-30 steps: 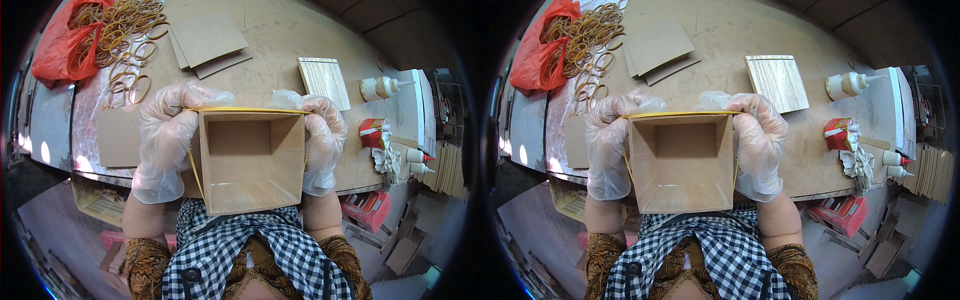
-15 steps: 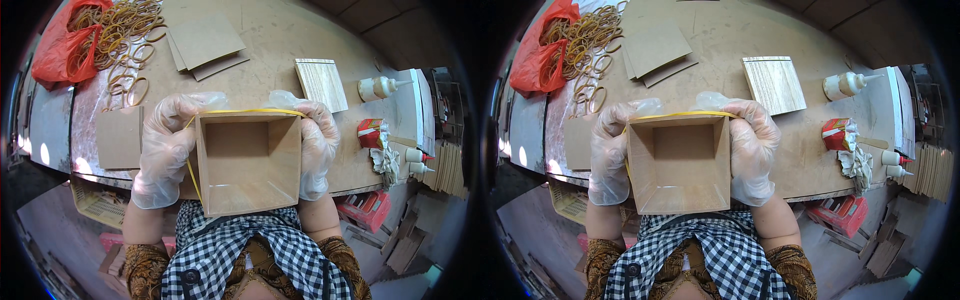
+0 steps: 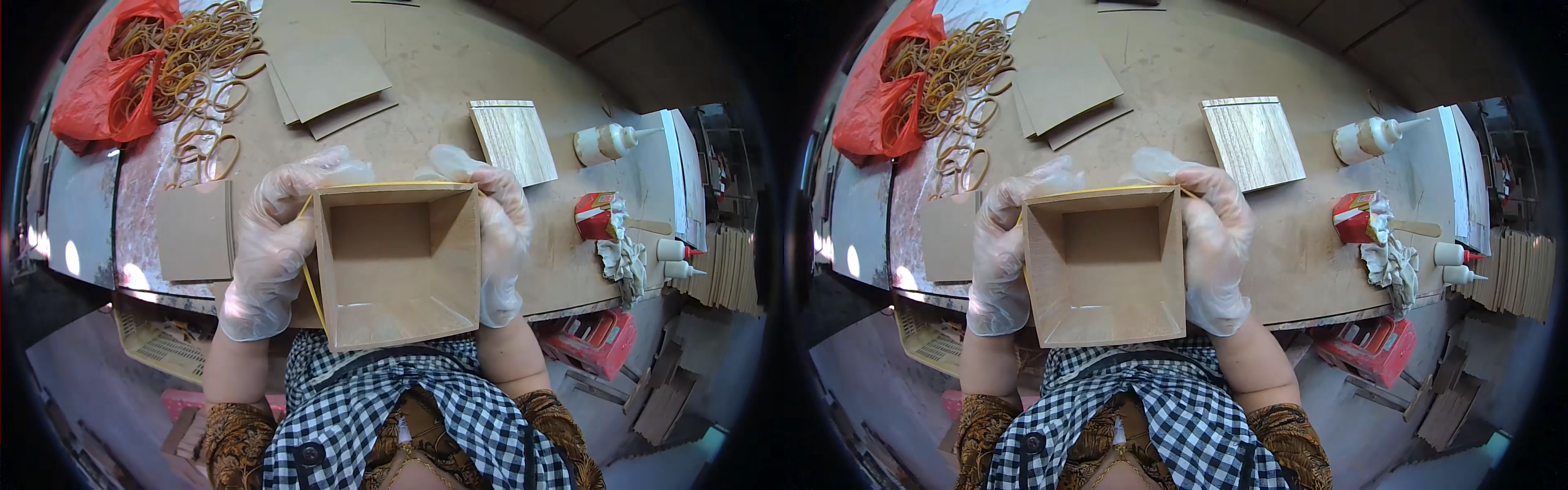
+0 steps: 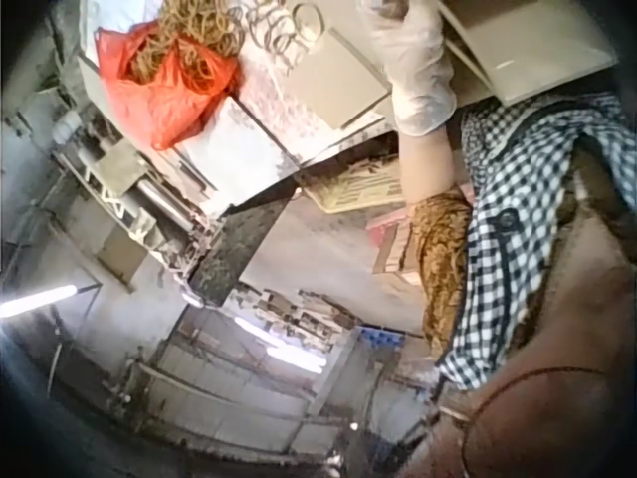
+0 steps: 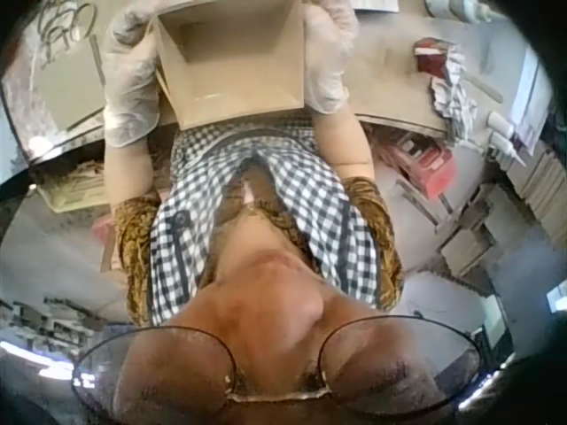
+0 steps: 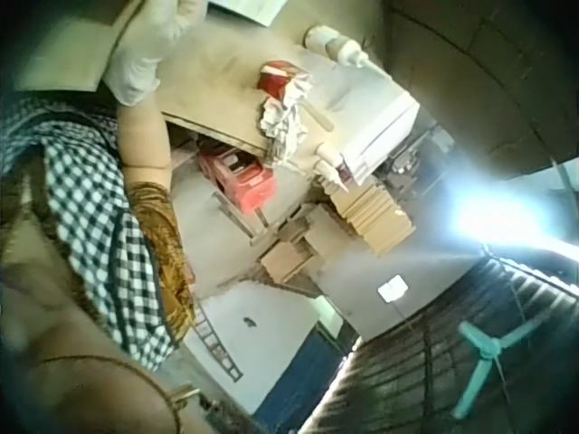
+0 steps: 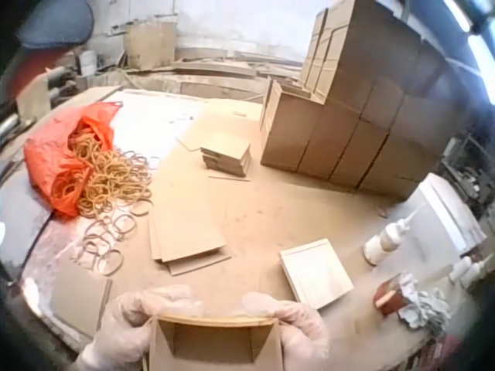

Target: The person assembles small cardboard boxes by folding flat pieces into shape and securing the edges with rubber bands. They handle multiple units sequentially, applying tension to the bands to hold the structure together before moving to the next box.

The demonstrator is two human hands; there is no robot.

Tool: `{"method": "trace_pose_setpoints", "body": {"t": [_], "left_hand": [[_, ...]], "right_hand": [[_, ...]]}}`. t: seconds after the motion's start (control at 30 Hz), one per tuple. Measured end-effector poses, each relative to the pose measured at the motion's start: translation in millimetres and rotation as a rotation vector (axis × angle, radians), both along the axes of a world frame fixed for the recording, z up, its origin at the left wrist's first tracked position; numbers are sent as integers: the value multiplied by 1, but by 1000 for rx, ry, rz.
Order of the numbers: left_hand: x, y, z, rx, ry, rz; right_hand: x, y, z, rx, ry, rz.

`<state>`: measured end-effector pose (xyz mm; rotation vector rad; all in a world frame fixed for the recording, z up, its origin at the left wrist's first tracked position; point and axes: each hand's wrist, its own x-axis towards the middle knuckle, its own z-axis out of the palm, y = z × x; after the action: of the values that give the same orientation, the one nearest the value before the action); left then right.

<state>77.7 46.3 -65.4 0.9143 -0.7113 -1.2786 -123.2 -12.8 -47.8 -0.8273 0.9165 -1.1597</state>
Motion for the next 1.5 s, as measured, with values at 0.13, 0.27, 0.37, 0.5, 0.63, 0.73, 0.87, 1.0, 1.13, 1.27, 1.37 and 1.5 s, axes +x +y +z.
{"method": "trace_pose_setpoints", "body": {"t": [0.13, 0.27, 0.37, 0.5, 0.63, 0.73, 0.87, 1.0, 1.13, 1.27, 1.37, 1.5], "left_hand": [[-5, 8, 2, 3, 73, 16], [11, 12, -7, -22, 106, -168], [15, 9, -5, -22, 208, -268], [-4, 13, 4, 133, -10, 9], [-19, 14, 7, -118, -339, 369], [-24, 17, 8, -205, -346, 485], [-32, 19, 8, -200, -194, 329], [-52, 7, 25, -151, 79, 262], [-72, 4, 66, 6, 508, 295], [-61, 9, 30, -57, -52, 141], [-60, 12, 28, 7, 0, 124], [-48, 14, -4, -250, 188, 43]], "right_hand": [[1, 1, -13, -100, -255, 36], [-6, 1, -19, -7, -441, 170], [-8, 1, -20, 84, -446, 152], [-8, 6, -15, 105, -539, 192], [-6, 6, -1, -28, -392, 199], [-14, -8, -13, -226, -604, 315], [-17, -4, -2, -33, -660, 277], [-14, -1, -4, -329, 53, 363], [-9, 3, 0, -372, 161, 398], [-11, 9, -4, -260, 94, 374], [-14, 10, -8, -278, 143, 362], [-15, 7, -9, -317, 170, 413]]}}
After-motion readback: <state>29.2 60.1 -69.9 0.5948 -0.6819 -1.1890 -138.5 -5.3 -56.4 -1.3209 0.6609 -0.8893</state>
